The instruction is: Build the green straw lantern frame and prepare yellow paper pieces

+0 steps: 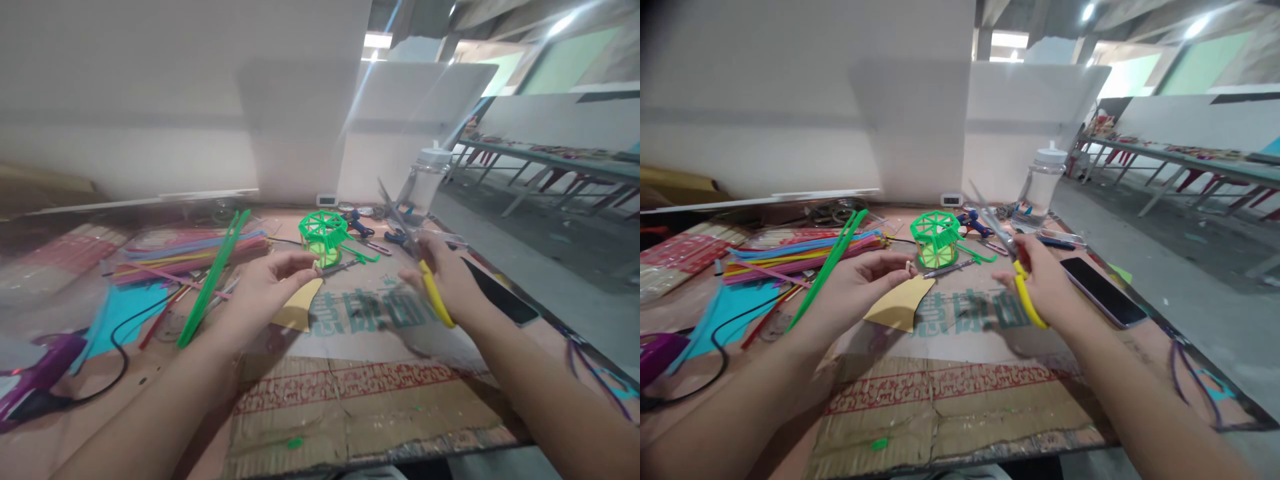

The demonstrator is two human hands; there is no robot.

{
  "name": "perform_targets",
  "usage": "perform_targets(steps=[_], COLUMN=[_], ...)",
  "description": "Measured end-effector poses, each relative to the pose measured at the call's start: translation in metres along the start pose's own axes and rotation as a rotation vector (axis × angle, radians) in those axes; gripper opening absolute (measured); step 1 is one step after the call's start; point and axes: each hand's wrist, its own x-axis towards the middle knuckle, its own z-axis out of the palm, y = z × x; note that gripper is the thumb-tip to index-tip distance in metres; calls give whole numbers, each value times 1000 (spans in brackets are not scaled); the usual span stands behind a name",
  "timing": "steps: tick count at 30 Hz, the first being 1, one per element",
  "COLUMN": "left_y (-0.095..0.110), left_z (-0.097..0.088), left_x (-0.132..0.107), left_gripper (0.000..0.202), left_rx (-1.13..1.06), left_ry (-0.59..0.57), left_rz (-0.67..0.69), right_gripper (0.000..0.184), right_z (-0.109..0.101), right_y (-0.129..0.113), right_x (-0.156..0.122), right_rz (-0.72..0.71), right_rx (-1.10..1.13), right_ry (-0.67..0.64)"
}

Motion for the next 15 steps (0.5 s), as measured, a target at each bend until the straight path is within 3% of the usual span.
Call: perform_targets(steps=[3,7,15], left_y=[1,-3,-3], left_z=[1,-2,-2], left_x=[-4,-4,-4], left_gripper=[23,13,17], left_rx=[86,190,298], left_ry=[33,8,-27], left_rz=[-1,150,228], right_gripper=[45,44,38], right_z=[6,18,23], right_y=[-29,-44,-48], right_x=[-13,-21,-22], right_rz=[-149,-308,-323], right_rx=[23,25,15], right_ry=[-99,-214,-269])
